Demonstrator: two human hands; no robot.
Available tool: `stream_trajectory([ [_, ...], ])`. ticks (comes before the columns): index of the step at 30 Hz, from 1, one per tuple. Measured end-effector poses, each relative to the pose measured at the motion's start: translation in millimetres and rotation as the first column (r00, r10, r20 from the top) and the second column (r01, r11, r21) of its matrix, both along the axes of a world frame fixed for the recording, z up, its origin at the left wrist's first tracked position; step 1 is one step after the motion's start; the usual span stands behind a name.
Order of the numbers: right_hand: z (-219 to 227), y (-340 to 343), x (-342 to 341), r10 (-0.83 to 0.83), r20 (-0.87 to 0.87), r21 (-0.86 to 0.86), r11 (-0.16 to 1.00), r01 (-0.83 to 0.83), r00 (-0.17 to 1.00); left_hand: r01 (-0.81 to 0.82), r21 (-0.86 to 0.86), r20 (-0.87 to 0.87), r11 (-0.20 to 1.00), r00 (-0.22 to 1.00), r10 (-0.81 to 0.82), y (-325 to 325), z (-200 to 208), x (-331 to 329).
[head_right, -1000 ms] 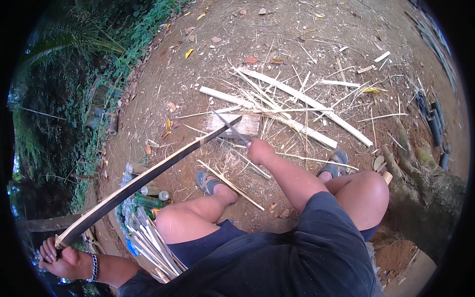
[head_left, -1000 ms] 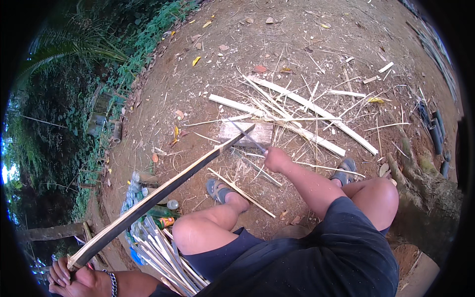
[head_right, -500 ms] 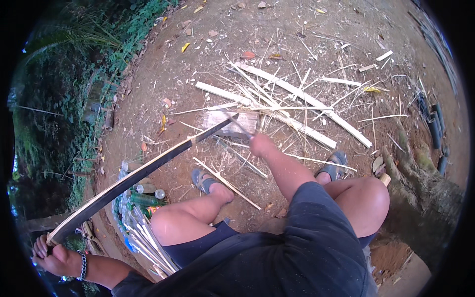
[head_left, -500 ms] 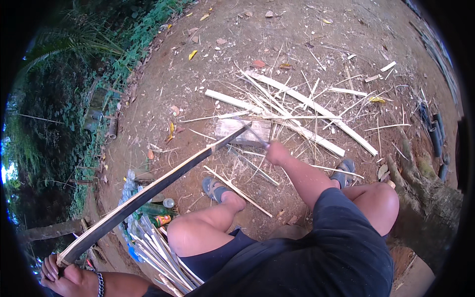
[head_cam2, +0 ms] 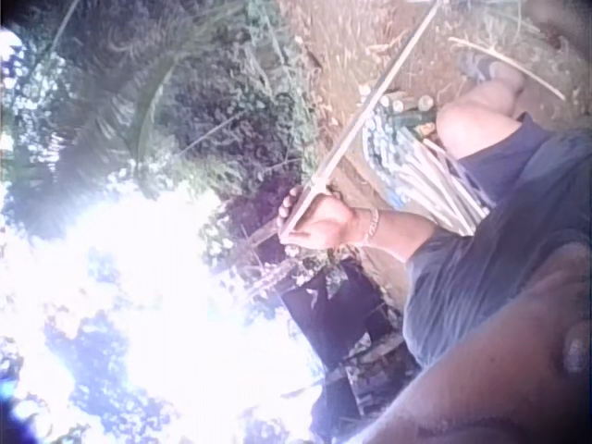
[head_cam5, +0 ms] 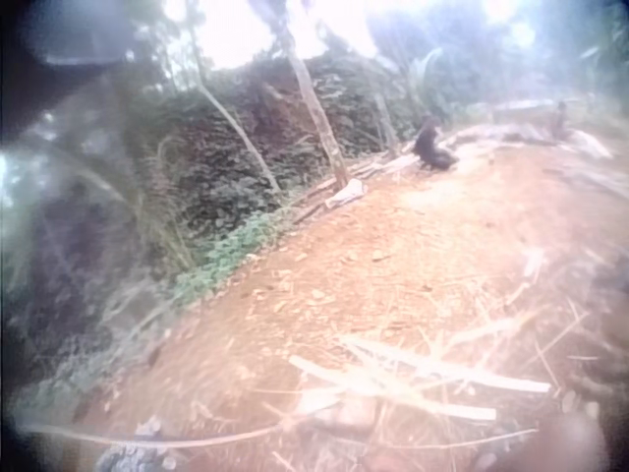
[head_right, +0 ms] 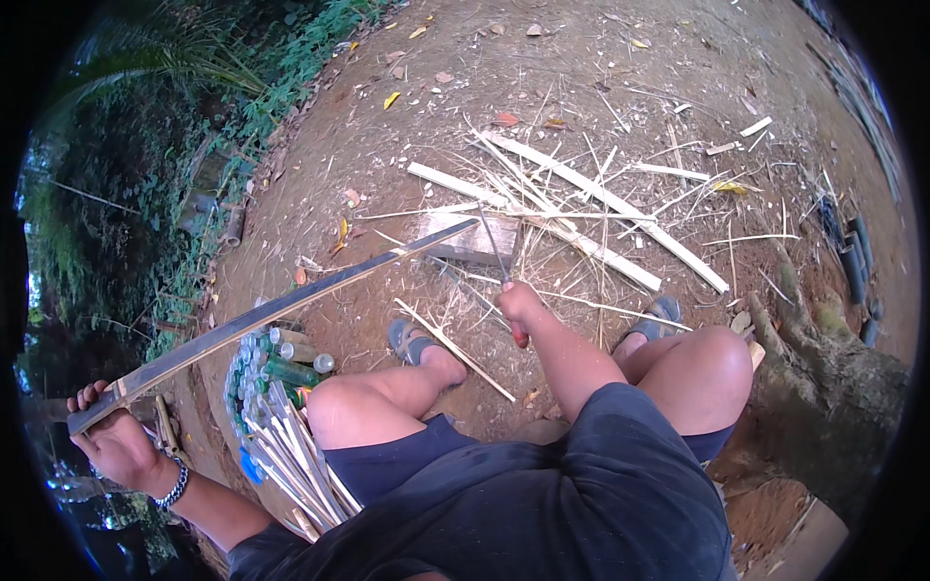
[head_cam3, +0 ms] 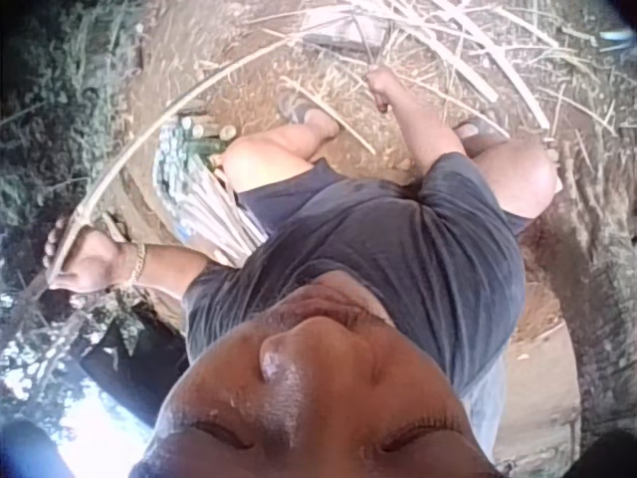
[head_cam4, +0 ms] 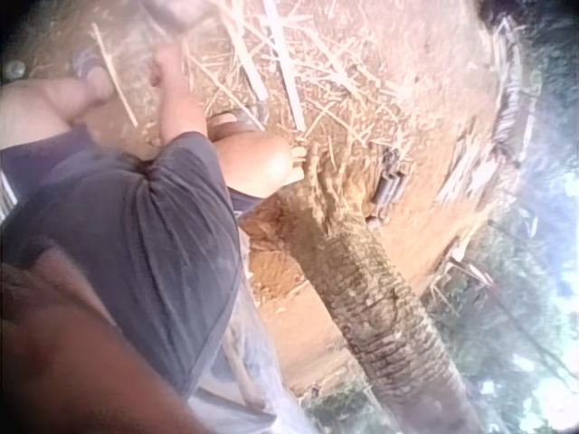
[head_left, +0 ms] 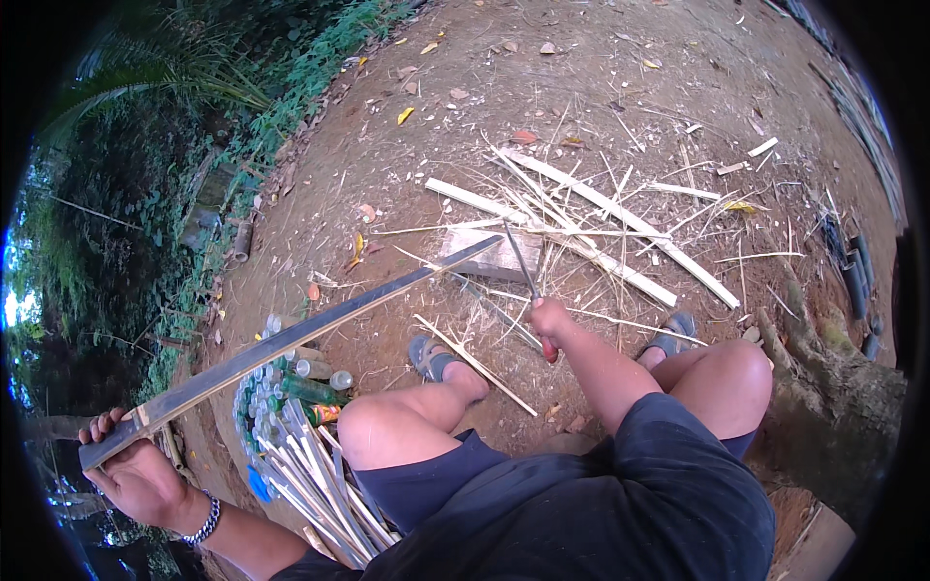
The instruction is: The person uses a machete to strip the outer layer and smooth long pieces of bamboo by hand, repeatedly pulling the blade along the length of each strip while holding it against a wooden block.
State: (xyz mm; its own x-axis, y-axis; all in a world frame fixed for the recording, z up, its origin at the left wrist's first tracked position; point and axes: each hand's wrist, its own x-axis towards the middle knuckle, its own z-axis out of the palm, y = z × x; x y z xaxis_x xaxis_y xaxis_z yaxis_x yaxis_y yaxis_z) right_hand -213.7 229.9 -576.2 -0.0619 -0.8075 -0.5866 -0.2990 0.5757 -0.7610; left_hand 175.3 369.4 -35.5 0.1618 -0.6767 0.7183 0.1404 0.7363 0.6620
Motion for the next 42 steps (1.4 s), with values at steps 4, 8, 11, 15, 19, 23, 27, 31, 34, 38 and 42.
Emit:
stream_trajectory([
  [4, 77, 18, 42, 0.009, -0.099, -0.212, 0.977, -0.03, 0.995, -0.042, -0.145, 0.042, 0.989, 0.998, 0.048, 13, -9, -2],
  [8, 176, 38, 63, 0.213, -0.029, -0.471, 0.859, -0.201, 0.977, 0.297, -0.133, -0.013, 0.946, 0.953, -0.301, 13, -15, -26],
  [11, 266, 70, 74, 0.44, -0.105, -0.506, 0.748, -0.428, 0.892, 0.264, -0.202, -0.058, 0.943, 0.958, -0.281, 25, -19, -38],
  [15, 246, 80, 71, 0.452, -0.158, -0.431, 0.768, -0.473, 0.878, 0.235, -0.221, -0.04, 0.947, 0.968, -0.249, 40, -24, -52],
  [19, 214, 62, 44, 0.303, -0.186, -0.382, 0.854, -0.353, 0.935, 0.213, -0.284, -0.047, 0.935, 0.971, -0.236, 36, -32, -65],
  [23, 289, 93, 70, 0.579, -0.181, -0.453, 0.668, -0.59, 0.795, 0.183, -0.274, -0.052, 0.944, 0.977, -0.205, 44, -25, -63],
  [27, 180, 55, 52, 0.269, -0.114, -0.362, 0.885, -0.292, 0.956, 0.179, -0.248, -0.051, 0.952, 0.979, -0.197, 35, -21, -62],
  [31, 179, 37, 31, 0.338, -0.273, -0.297, 0.861, -0.413, 0.901, 0.214, -0.23, -0.069, 0.949, 0.969, -0.236, 26, -23, -53],
  [34, 244, 46, 62, 0.466, -0.241, -0.442, 0.729, -0.524, 0.851, 0.16, -0.238, -0.06, 0.958, 0.982, -0.179, 34, -14, -52],
  [38, 179, 25, 50, 0.361, -0.318, -0.362, 0.809, -0.464, 0.877, 0.206, -0.182, -0.103, 0.962, 0.968, -0.227, 21, -14, -46],
  [42, 37, -24, -24, 0.27, -0.35, -0.032, 0.954, -0.299, 0.897, 0.221, -0.127, -0.086, 0.967, 0.969, -0.232, 20, -4, -43],
])
